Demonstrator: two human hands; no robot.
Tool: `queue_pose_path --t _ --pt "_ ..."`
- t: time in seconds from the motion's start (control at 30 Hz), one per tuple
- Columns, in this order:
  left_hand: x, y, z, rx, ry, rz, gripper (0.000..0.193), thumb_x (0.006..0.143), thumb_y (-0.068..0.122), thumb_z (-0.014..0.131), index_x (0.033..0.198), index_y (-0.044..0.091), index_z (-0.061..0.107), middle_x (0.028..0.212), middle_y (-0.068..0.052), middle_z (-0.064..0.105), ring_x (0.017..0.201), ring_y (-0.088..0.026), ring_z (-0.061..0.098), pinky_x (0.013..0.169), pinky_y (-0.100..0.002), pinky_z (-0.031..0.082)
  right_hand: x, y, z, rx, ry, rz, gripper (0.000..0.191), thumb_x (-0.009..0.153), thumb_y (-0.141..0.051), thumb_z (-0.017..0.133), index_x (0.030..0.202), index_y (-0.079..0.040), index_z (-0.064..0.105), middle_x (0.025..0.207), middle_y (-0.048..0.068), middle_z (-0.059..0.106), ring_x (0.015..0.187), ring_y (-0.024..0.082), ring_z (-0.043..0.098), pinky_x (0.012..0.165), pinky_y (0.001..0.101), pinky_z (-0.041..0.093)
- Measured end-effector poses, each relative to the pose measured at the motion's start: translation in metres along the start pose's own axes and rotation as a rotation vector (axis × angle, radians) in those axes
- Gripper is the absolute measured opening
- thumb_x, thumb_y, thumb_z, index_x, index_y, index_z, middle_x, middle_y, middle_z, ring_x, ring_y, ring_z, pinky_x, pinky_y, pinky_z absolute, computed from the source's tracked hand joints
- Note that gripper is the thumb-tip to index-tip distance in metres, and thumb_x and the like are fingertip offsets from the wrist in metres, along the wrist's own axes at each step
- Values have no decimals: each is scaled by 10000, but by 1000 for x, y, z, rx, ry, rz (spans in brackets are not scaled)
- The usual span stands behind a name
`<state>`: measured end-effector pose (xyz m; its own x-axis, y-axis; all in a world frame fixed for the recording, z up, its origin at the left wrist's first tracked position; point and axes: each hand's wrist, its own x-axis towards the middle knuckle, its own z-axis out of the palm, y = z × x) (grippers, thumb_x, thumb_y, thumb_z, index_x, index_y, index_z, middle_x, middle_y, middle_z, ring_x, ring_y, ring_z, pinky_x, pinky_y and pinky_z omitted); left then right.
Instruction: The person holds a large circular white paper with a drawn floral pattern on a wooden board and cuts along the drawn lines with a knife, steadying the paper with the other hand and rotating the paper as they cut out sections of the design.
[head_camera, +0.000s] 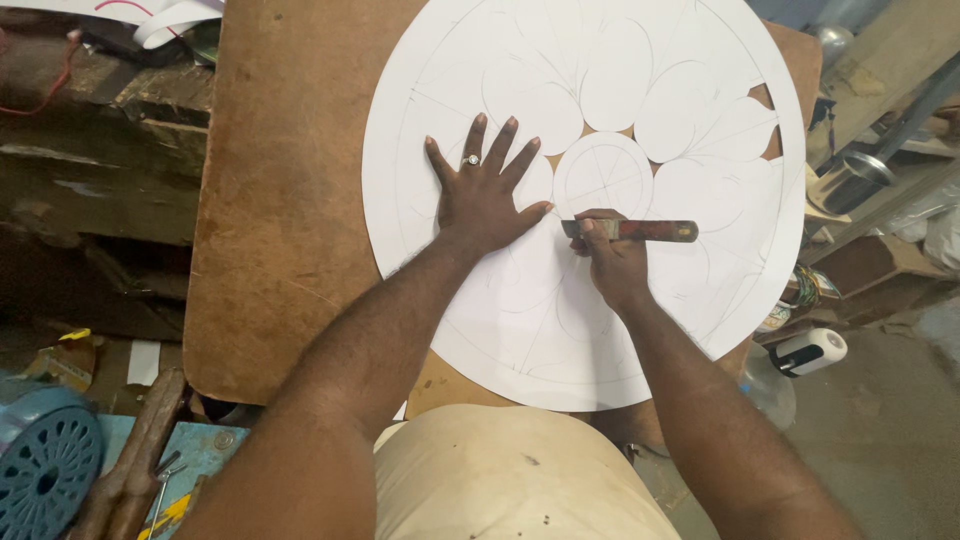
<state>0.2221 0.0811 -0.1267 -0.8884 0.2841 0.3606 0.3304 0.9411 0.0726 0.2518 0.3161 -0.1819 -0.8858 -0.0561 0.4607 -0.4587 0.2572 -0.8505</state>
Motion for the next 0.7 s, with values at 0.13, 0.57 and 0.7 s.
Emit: queue_pose_path --t 0.13,0.57,0.7 --pt "-2 1 -4 8 -3 -9 887 899 805 360 1632 383 95 1726 15 -22 1563 -318 -96 1083 -872 -32 1 1 -1 6 -3 -9 272 1080 -247 591 1165 7 637 905 68 684 803 125 632 738 297 531" --pt "-2 0 -1 29 10 2 870 906 817 330 1632 397 100 1728 21 -33 1568 -319 -100 1110 -846 -44 19 -3 -2 80 -24 -59 257 1092 -228 597 1159 17 634 894 67 677 793 126 629 720 286 521" --pt "-2 0 0 46 18 9 875 907 825 315 1633 391 91 1726 12 -37 1564 -323 -98 1107 -846 -42 19 -4 -4 25 -23 -64 265 1091 -240 589 1151 15 634 889 63 680 784 122 637 710 285 530"
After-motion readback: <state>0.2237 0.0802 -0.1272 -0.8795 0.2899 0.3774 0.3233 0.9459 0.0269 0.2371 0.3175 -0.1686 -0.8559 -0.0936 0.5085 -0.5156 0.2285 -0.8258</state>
